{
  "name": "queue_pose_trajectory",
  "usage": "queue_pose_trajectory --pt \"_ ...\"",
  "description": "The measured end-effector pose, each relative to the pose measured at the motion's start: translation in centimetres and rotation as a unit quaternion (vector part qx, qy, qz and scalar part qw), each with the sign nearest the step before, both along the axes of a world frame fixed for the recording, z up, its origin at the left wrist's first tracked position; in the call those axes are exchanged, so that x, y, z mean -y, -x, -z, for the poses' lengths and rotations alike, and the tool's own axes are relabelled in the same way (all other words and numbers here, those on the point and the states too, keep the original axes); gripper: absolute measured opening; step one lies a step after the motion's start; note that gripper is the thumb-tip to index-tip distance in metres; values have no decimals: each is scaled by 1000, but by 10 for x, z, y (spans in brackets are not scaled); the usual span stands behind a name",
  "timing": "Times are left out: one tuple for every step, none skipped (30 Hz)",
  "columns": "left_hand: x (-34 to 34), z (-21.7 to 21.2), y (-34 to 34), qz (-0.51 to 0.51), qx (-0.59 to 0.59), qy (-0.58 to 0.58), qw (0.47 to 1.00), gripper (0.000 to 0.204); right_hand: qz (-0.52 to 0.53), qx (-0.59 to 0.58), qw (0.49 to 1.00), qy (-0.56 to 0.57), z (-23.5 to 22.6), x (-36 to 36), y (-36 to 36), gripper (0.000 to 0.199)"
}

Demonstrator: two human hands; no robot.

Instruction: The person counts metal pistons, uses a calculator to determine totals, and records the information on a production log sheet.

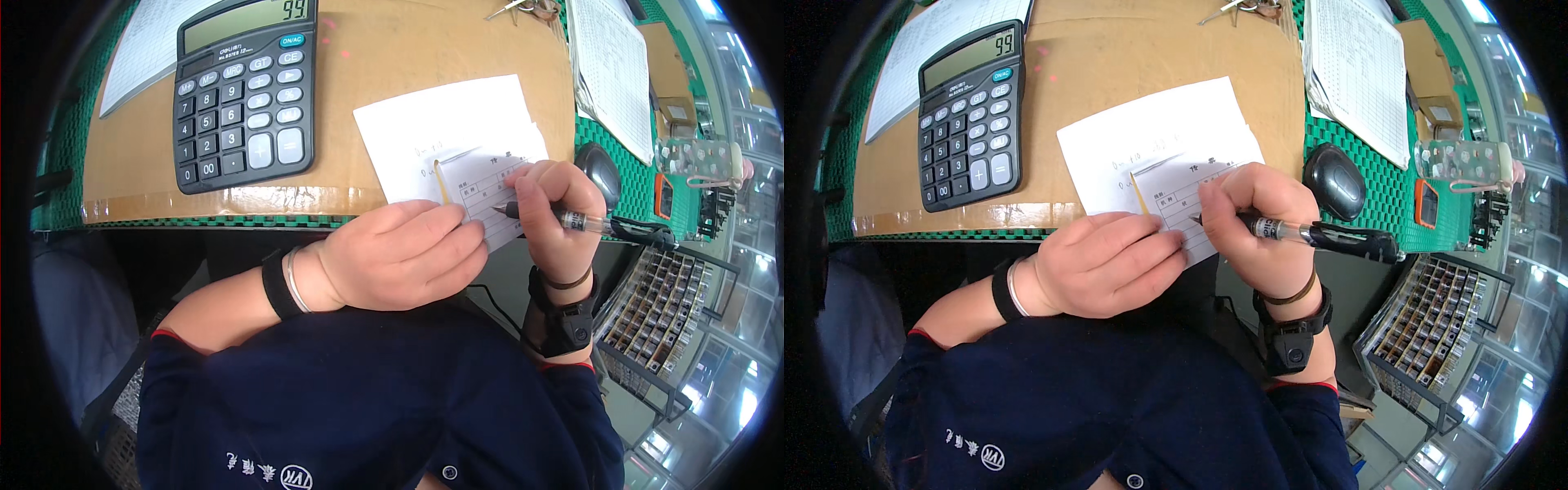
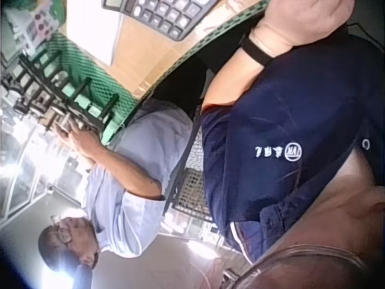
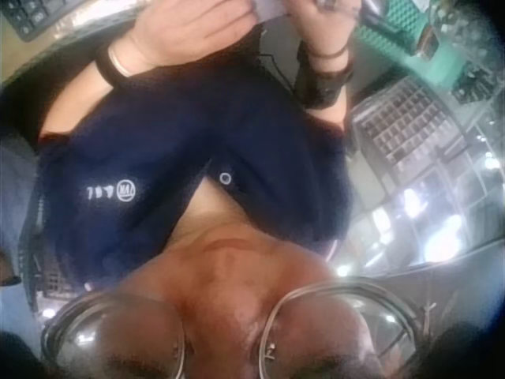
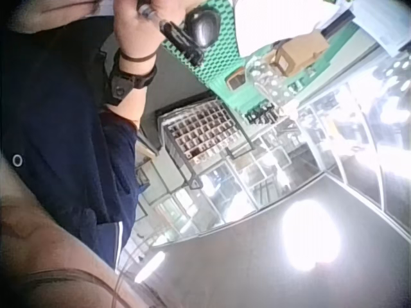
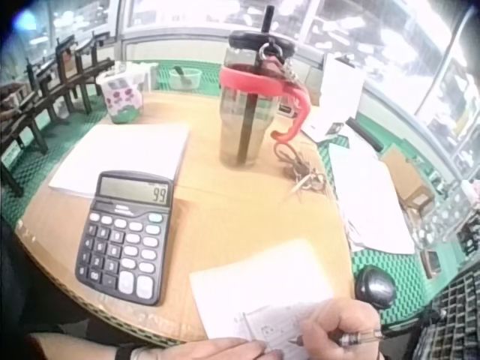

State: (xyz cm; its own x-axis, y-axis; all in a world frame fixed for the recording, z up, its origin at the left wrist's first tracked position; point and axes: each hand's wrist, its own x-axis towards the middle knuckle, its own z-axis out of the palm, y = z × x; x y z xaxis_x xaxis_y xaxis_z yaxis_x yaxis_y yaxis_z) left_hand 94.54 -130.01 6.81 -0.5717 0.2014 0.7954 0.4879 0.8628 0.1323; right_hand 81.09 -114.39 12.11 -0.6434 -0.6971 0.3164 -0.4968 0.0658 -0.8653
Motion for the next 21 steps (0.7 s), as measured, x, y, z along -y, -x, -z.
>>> queue_pose_trajectory --pt "0 0 0 0 2 0 1000 23 -6 -34 999 -3 1 0 0 26" --pt "0 0 0 0 3 1 1000 22 -6 -34 999 -2 2 -1 0 26" --pt "0 0 1 0 4 1 1000 22 1 -41 999 -7 2 0 -1 26" --pt "0 0 1 -1 0 3 1000 23 8 -49 999 -13 3 0 -1 26" --pt "0 0 1 -1 -3 4 1000 23 8 -48 999 -12 4 0 -1 26" --pt "0 1 1 -1 -3 5 1000 23 4 -73 997 -18 4 0 0 26" --pt "-1 1 0 -1 -2 4 1000 23 0 -98 995 -25 5 1 0 26" --pt "-1 1 0 -2 -2 3 1000 23 0 -98 995 -24 5 1 0 26" --pt "-1 0 0 -3 -1 4 1000 23 -3 -104 994 -22 5 1 0 25" --pt "-1 0 0 -4 -2 4 1000 23 -6 -110 994 -20 4 1 0 25" --pt "-2 0 0 -6 -3 4 1000 23 -6 -109 994 -19 3 1 0 25" --pt "-1 0 0 -6 -3 4 1000 23 1 -114 993 -25 2 2 0 25" --pt "-1 0 1 -5 -3 6 1000 23 9 -119 992 -30 2 2 -1 25" --pt "-1 1 1 -5 -4 8 1000 23 9 -119 992 -31 3 3 -1 25" --pt "-1 0 1 -4 -4 8 1000 23 12 -114 993 -27 3 3 -1 25" --pt "-1 0 1 -4 -2 8 1000 23 15 -109 994 -24 3 3 -2 25" --pt "-1 -1 1 -4 -1 9 1000 23 15 -108 994 -24 3 2 -2 25" --pt "-1 0 1 -5 -1 9 1000 23 22 -86 996 -24 2 2 -3 25" --pt "-1 0 1 -5 -3 7 1000 23 28 -63 997 -25 2 1 -2 24" --pt "-2 1 1 -5 -4 5 1000 23 28 -62 997 -25 3 1 -2 24" --pt "-1 0 1 -5 -4 5 1000 23 20 -84 996 -24 4 1 0 24"
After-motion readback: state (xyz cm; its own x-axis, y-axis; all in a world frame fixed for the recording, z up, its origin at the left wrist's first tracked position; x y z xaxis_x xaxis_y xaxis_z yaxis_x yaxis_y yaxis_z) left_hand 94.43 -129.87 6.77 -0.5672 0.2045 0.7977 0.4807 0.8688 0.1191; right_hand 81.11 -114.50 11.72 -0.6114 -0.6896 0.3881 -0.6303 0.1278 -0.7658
